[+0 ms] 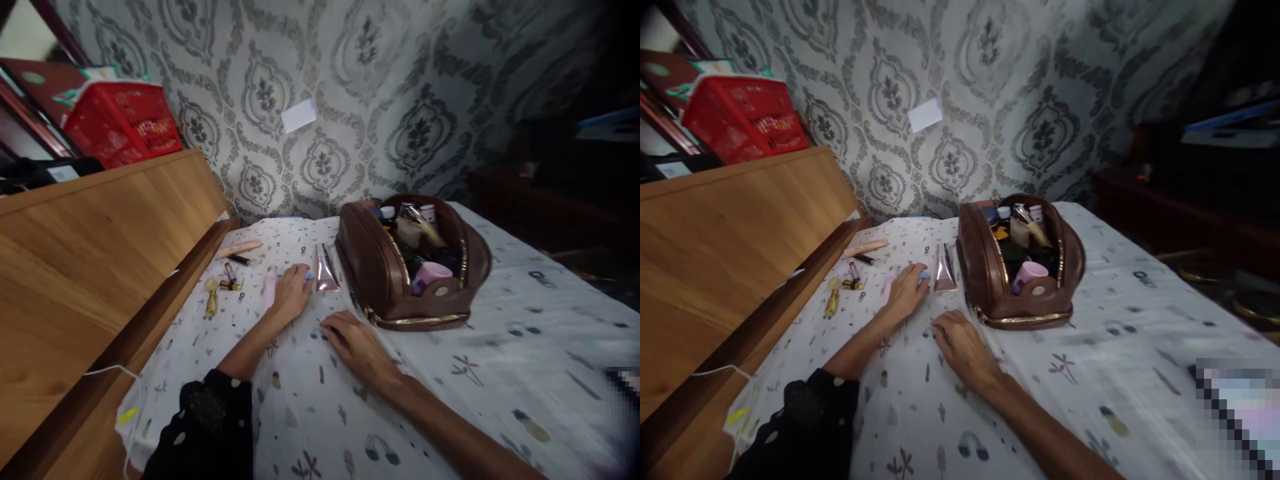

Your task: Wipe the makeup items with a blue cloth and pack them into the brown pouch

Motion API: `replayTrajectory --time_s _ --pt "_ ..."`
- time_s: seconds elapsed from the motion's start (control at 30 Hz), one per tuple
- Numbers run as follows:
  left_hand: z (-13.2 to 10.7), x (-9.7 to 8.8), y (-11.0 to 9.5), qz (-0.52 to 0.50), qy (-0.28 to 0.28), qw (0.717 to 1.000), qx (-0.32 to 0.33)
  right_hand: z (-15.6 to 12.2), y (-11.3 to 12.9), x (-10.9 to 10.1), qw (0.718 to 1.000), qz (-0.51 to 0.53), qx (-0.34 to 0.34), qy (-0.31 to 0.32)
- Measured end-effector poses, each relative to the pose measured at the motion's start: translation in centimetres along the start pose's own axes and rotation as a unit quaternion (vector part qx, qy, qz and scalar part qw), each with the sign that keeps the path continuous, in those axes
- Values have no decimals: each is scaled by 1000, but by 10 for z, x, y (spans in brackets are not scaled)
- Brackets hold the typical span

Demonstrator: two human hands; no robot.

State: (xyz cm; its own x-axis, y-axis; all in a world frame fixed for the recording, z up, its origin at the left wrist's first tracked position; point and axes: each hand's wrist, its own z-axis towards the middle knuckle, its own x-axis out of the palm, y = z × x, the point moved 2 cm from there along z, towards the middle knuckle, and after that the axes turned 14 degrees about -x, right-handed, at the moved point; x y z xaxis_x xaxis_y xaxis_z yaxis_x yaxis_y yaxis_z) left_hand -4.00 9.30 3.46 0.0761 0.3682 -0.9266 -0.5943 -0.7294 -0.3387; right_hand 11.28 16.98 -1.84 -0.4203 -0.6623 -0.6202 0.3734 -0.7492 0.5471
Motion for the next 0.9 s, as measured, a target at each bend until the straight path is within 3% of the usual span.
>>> replayTrajectory --time_s 0.17,0.33,0.57,0.73,0.83,0.9 --pt "-11 -25 46 -12 -45 998 -38 0 3 -1 1000 -4 3 9" --pt "-10 -25 88 -67 -46 994 -80 1 3 -1 1000 -5 2 1" --pt "7 -12 99 -143 -23 987 -69 1 -3 2 1000 2 14 -12" --pt "26 -28 113 -44 -51 996 -55 14 1 -4 999 -4 34 34" --pt "47 -39 123 35 -61 996 -60 31 5 -5 993 16 90 72" --pt "61 -43 129 79 -56 994 -60 43 9 1 990 38 116 65"
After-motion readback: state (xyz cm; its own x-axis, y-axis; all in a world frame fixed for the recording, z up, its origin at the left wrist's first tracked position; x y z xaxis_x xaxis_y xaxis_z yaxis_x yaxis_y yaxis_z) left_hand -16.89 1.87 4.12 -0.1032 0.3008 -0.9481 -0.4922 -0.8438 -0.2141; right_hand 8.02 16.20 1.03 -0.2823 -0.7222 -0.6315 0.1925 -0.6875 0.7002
